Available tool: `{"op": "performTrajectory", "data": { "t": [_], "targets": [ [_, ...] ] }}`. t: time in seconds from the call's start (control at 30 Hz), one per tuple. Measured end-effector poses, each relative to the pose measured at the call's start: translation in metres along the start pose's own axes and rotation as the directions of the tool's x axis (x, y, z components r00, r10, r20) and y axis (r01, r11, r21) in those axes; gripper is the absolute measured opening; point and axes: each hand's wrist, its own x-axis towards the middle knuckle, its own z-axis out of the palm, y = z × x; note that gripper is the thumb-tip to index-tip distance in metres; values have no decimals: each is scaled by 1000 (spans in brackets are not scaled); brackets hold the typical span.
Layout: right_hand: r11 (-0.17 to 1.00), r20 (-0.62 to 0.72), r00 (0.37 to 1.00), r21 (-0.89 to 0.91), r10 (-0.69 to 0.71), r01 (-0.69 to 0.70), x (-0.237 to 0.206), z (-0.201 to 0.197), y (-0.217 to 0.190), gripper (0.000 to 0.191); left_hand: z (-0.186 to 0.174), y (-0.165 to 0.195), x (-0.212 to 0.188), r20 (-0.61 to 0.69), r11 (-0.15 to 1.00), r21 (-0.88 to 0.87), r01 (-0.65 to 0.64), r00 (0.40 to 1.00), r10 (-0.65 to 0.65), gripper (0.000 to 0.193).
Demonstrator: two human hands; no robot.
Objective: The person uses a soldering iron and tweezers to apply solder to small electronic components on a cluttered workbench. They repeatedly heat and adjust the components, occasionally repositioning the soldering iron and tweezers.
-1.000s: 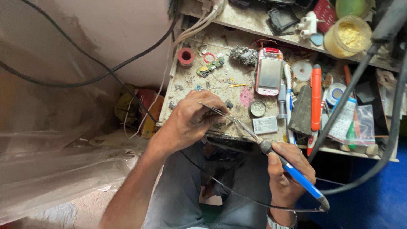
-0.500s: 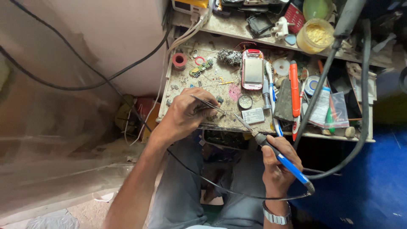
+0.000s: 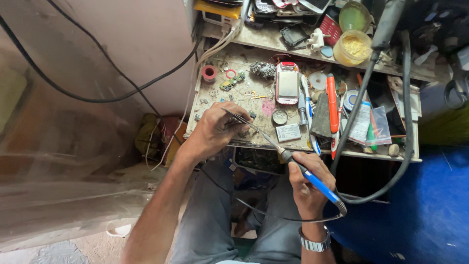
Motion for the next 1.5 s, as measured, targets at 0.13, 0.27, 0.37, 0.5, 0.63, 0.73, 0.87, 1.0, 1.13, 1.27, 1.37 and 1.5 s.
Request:
{"op": "performTrajectory", "data": {
  "t": [0.13,0.27,0.37,0.5,0.63,0.73,0.87,1.0,1.13,1.27,1.37,1.5],
  "targets": [
    [995,-2,995,19,-102,102,12,8,6,15,0,-8,0,-9,999,9,-34,999,34,21],
    [998,-23,998,17,-56,56,17,18,17,14,0,-21,1,-19,998,-44,-50,999,49,22],
    [998,-21,999,45,-44,45,18,23,26,16,-1,-31,3,-34,996,-39,-81,996,80,23],
    [998,-9,999,30,-48,48,19,27,35,17,-3,-40,4,-19,997,-37,-65,998,65,22],
    [997,2,999,59,-52,52,21,31,40,16,-3,-45,8,-10,995,-76,-62,998,62,21],
    [998,10,998,38,-54,54,21,32,41,17,-4,-45,8,-6,997,-42,-71,997,71,22],
    [997,14,998,49,-59,59,22,32,43,17,-4,-46,9,-2,997,-38,-60,998,60,21],
    [999,3,1000,27,-28,28,20,33,44,18,-3,-46,8,-7,998,-44,-51,999,50,20],
    [998,4,999,35,-46,46,20,34,45,18,-3,-47,8,-10,997,-60,-55,998,55,21],
    [997,-1,999,60,-44,44,20,34,45,17,-3,-48,8,-19,996,-64,-65,998,64,21],
    [997,-3,999,64,-36,36,20,33,44,18,-3,-47,8,-17,996,-58,-67,998,67,21],
    [999,-6,1000,35,-26,27,20,34,43,18,-3,-45,8,-15,996,-59,-63,998,62,21]
  ]
}}
